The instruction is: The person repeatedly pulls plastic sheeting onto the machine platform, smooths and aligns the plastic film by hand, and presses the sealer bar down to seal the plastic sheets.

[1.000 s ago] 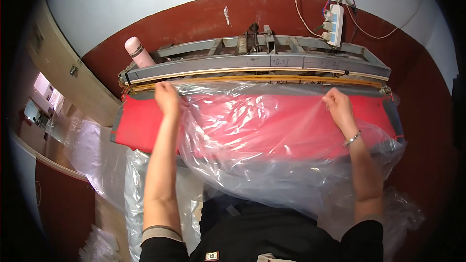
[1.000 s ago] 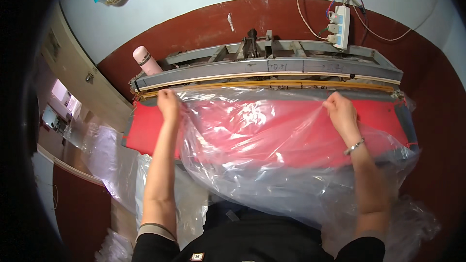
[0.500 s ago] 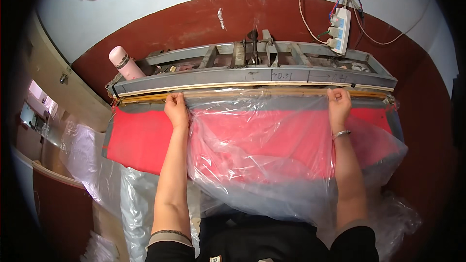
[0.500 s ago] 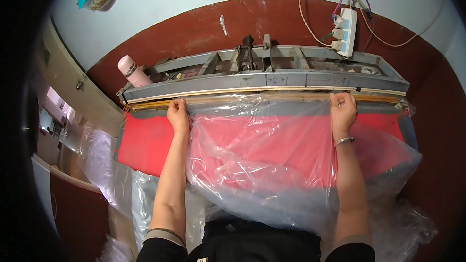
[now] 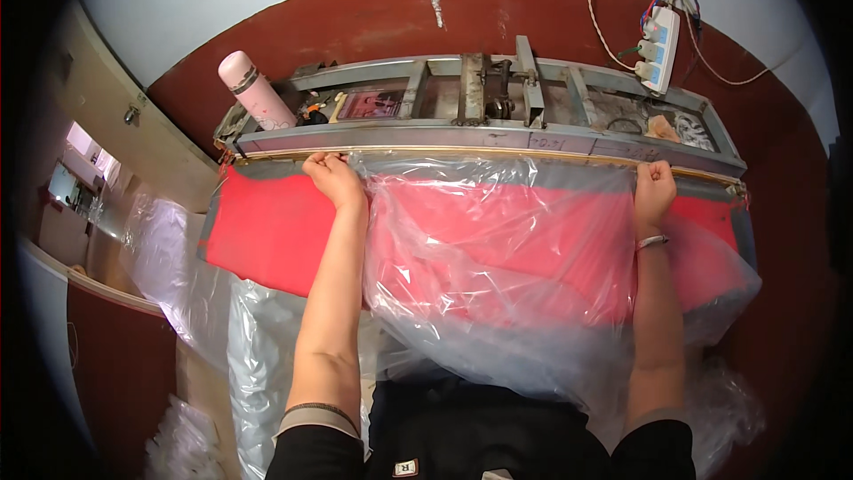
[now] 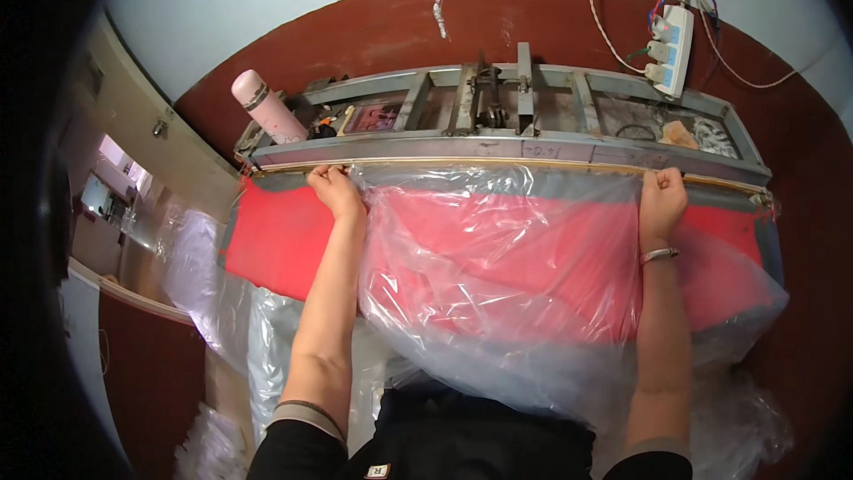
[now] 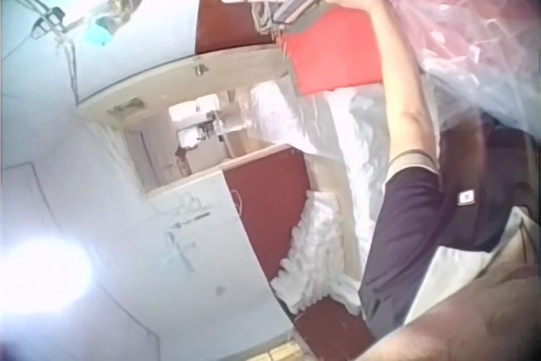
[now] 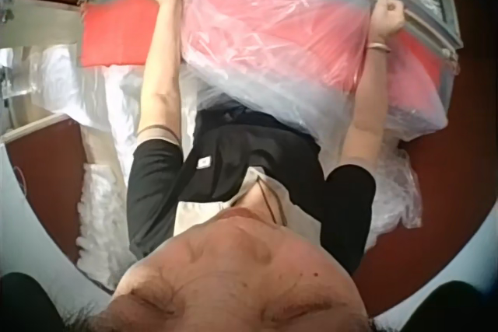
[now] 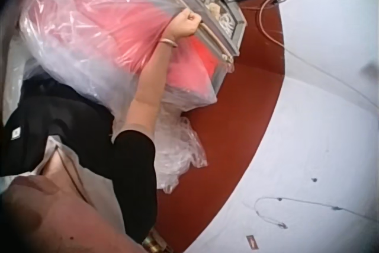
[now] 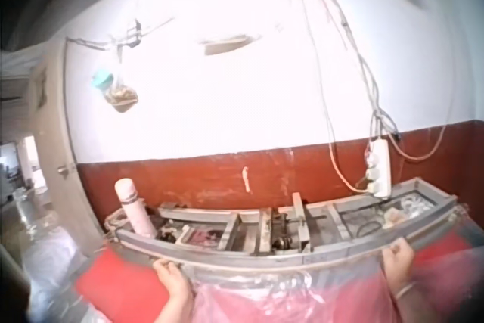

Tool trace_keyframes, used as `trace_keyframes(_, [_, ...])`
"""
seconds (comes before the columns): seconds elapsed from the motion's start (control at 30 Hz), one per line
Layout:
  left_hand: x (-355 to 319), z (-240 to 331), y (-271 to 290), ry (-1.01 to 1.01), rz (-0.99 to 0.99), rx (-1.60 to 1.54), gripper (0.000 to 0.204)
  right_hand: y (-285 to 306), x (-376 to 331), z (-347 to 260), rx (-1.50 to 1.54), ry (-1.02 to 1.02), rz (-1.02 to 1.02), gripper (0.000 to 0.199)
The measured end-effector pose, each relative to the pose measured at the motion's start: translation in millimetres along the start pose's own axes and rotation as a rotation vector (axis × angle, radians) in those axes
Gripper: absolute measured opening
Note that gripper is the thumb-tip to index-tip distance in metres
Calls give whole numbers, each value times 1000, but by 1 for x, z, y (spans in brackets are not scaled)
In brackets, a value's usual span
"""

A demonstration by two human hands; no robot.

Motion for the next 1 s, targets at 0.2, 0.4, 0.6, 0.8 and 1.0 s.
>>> trace_keyframes(0.2, [-14, 34, 28, -148, -278, 199, 38, 8, -9, -30, -210, 192, -17, 16])
trace_keyframes(0.4, [-49, 41, 41, -232, -515, 752, 27, 66, -37, -19, 42, 98, -350, 11])
trace_keyframes(0.6, [-112, 79, 39, 167, -805, -145, 4, 156, -52, -25, -609, -79, -619, 8])
trace_keyframes(0.8, [-149, 141, 41, 118, -1015, -429, 6, 71, -61, -180, -126, 499, -586, 30])
trace_keyframes(1.0, [-163, 162, 55, 174, -1033, -550, 9, -57, -130, -293, 406, 579, -1078, 27])
Point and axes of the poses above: each hand's wrist, its own x-axis towards the middle knuckle, its own y-axis out of the back of the hand, z = x × y, the point moved 6 cm from there along x, towards the middle knuckle, and after that the axes turned 1 degree about -x, right-handed, at the moved point
